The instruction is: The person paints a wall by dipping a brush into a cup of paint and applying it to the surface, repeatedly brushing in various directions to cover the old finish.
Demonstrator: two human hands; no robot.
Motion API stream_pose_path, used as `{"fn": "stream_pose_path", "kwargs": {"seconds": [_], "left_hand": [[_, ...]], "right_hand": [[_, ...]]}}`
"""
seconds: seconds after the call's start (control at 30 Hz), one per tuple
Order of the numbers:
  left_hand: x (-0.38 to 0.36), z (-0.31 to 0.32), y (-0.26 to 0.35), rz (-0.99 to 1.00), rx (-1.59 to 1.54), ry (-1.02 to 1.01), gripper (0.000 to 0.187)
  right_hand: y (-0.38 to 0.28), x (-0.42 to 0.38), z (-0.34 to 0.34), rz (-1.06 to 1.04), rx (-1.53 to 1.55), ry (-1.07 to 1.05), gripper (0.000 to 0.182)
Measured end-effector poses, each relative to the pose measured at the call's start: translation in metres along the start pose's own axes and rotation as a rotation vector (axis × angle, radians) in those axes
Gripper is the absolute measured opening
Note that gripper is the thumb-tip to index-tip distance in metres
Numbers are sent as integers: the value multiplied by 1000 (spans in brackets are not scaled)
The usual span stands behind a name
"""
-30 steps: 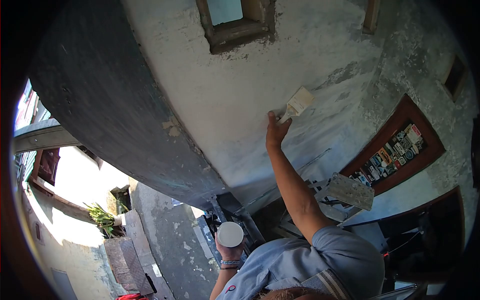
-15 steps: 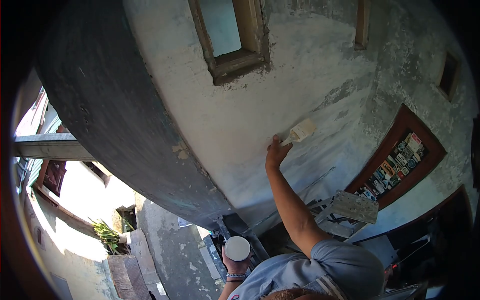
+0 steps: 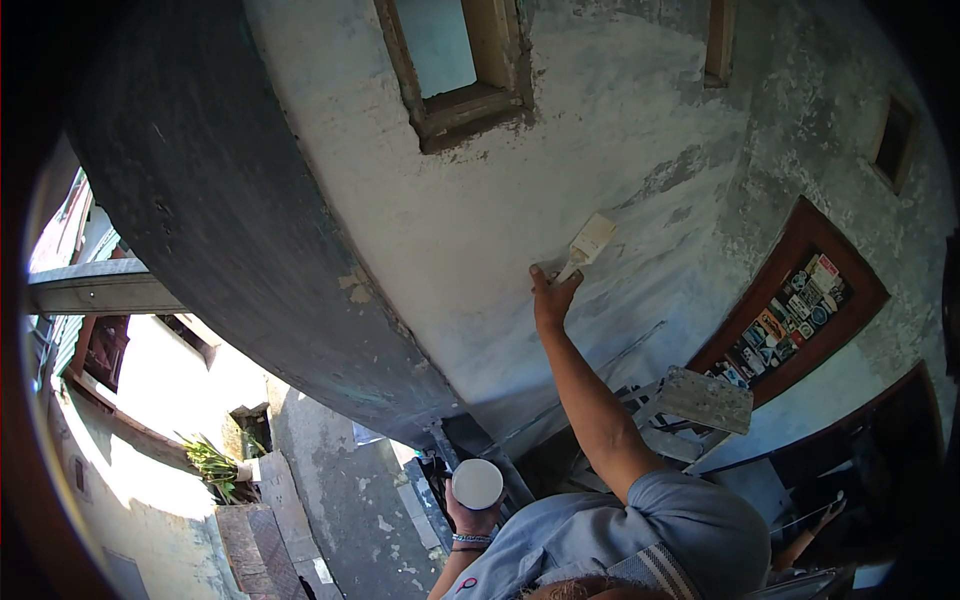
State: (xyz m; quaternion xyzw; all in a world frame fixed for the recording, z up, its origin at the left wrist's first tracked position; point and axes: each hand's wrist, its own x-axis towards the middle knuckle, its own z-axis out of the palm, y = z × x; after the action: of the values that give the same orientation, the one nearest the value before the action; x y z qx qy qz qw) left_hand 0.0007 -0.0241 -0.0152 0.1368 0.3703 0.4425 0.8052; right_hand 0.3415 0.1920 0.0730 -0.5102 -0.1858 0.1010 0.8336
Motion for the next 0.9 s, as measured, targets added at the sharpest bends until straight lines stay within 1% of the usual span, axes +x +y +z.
{"fn": "stream_pose_path", "kwargs": {"seconds": [0.03,0.07,0.13,0.2,0.23,0.27,0.33,0.37,0.43,0.47,0.53,0.57,0.63,0.67,0.73,0.77,0.83,0.9], "left_hand": [[-3,3,1,53,87,-4,58],[2,-2,2,-63,-109,35,58],[6,-7,2,-79,-167,-8,58],[7,-10,-2,-91,-194,-28,58],[7,-11,-3,-93,-191,-28,59],[7,-13,-2,-95,-185,-28,59],[4,-13,1,-81,-180,-79,50],[2,-12,2,-74,-179,-105,46],[-3,-1,4,-71,-177,-49,47],[-6,2,4,-70,-176,-20,47],[-4,-4,4,-75,-159,-49,48],[-3,-7,4,-80,-147,-64,49],[0,-7,2,-75,-164,10,56],[2,-7,1,-71,-174,47,60],[7,-16,-2,-73,-139,-40,60],[8,-22,-3,-72,-125,-82,60],[9,-21,-3,-86,-157,-37,59],[12,-28,-6,-95,-204,-27,58]], "right_hand": [[-11,-2,1,94,58,19,76],[-14,-4,3,79,101,41,77],[-16,-5,5,45,184,81,79],[14,3,8,-172,-64,82,79],[15,4,11,-278,-185,83,79],[16,4,9,-147,-107,66,80],[-11,-3,9,114,52,35,83],[-11,-3,9,110,110,48,84],[-10,-3,9,99,223,70,87],[-9,-2,12,27,128,82,86],[-10,-2,25,-109,-68,108,85],[-10,-1,27,-111,-103,114,83],[-8,2,27,-114,-172,130,81],[-3,2,21,-82,-123,146,77],[17,4,0,-17,-32,168,68],[22,1,-17,110,46,139,62],[23,-16,-62,358,197,72,50],[33,-46,-112,470,26,-59,28]]}}
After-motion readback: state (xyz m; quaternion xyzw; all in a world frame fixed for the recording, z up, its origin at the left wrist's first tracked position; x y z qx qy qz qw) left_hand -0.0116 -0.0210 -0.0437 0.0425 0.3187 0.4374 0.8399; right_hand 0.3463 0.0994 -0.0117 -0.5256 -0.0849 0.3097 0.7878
